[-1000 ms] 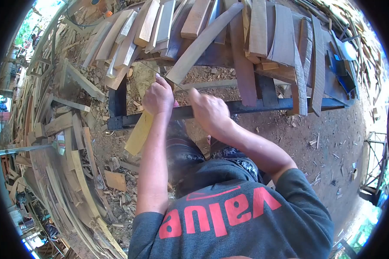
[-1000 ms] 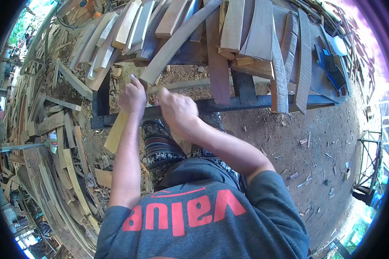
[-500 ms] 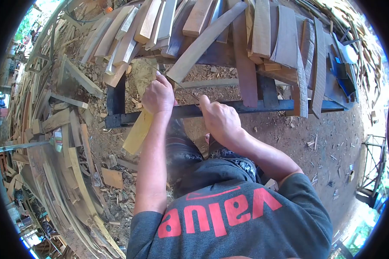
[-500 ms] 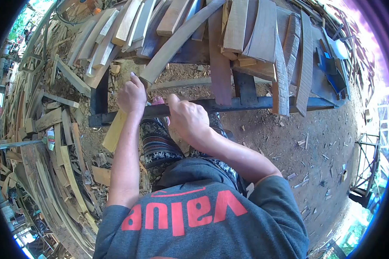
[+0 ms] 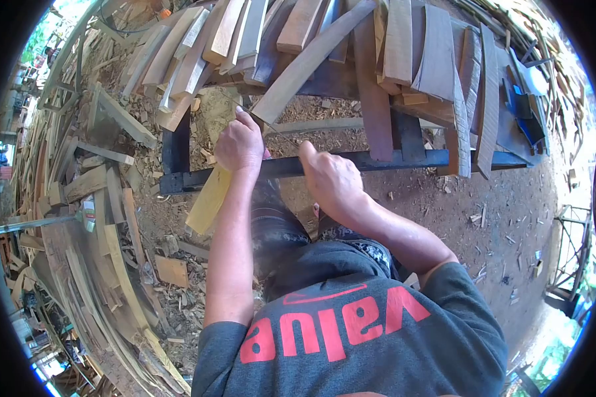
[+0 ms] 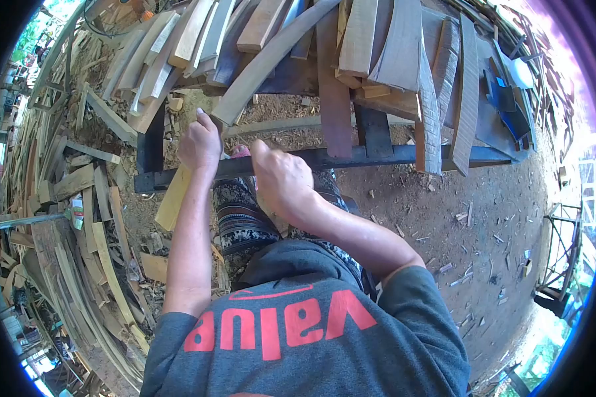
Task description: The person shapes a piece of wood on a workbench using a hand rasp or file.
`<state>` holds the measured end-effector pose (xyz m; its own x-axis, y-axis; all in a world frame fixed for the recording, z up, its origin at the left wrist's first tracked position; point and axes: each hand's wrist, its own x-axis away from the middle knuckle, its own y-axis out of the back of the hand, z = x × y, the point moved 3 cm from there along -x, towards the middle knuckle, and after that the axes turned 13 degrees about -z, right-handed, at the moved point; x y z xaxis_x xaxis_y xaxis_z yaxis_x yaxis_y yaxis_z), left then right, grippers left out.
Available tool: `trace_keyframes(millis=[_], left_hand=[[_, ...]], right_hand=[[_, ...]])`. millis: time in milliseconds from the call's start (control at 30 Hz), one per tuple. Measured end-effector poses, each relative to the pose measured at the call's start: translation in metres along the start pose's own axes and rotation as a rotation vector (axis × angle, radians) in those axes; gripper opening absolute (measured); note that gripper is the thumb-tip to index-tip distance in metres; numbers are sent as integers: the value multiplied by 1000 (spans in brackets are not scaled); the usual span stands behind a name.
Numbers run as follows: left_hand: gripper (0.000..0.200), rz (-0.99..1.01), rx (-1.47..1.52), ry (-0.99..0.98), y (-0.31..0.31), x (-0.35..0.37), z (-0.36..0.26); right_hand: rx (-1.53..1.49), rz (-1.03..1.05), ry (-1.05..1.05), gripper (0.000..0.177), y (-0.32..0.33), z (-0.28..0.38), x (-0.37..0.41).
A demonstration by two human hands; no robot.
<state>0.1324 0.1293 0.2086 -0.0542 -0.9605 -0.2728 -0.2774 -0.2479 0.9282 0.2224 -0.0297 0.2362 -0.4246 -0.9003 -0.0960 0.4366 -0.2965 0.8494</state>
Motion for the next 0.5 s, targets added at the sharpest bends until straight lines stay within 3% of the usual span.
trace_keyframes(millis=[167,367,500], left_hand=[[69,2,-8,-16,-1,-2,1],[67,-96,-47,-34,-1,0,-1],[69,-5,-6,3,-1,-1,-1]], right_hand=[[-53,-105,45,7,-18,8,-34],[47,70,4,7,3,-6,4],[-66,-82,32,10,-22,5,-27]])
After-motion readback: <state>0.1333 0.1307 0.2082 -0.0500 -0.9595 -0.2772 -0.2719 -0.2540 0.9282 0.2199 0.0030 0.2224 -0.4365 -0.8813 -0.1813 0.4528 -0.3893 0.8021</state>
